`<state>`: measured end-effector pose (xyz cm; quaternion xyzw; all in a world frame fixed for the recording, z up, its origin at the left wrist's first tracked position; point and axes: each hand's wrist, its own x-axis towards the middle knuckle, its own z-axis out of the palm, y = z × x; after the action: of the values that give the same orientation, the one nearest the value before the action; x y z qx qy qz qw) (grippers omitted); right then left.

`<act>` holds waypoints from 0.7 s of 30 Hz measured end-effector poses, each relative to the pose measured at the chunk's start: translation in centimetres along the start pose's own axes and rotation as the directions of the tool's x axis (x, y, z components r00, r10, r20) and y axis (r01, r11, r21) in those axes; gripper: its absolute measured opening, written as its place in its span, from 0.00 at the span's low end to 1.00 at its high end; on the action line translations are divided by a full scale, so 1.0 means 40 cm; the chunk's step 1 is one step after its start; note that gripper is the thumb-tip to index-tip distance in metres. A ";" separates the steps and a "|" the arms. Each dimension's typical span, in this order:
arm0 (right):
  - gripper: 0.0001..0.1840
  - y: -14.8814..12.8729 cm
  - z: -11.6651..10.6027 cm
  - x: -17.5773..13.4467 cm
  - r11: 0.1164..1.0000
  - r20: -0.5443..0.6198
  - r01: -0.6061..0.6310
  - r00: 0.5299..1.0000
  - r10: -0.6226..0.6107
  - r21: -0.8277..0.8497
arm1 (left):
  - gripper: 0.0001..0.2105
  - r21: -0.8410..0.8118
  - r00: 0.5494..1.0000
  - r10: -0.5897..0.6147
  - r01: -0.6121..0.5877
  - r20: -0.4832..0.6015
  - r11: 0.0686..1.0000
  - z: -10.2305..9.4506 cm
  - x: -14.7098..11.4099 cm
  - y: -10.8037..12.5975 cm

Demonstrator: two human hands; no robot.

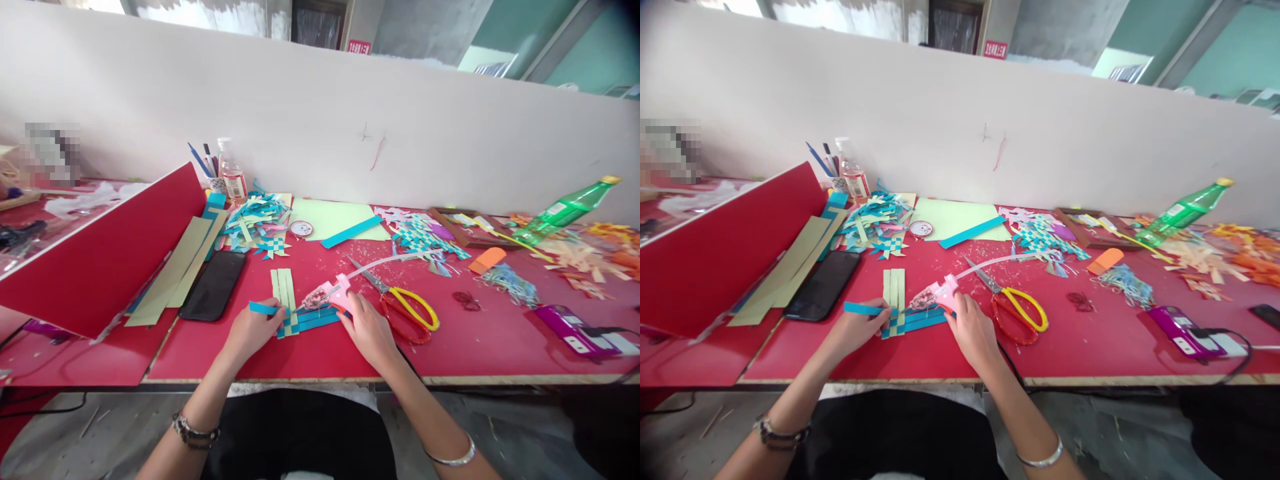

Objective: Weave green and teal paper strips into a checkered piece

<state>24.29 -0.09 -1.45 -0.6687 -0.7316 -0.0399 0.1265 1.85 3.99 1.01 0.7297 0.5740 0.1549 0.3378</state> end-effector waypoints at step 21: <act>0.19 0.047 -0.001 -0.010 0.995 -0.089 -0.087 0.993 0.082 -0.054 | 0.14 -0.011 1.000 0.016 -0.016 -0.001 1.000 0.005 0.006 -0.010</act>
<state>26.17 -0.31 -1.70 -0.7002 -0.6948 -0.0849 0.1403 1.77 4.18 0.56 0.7322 0.5676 0.1612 0.3403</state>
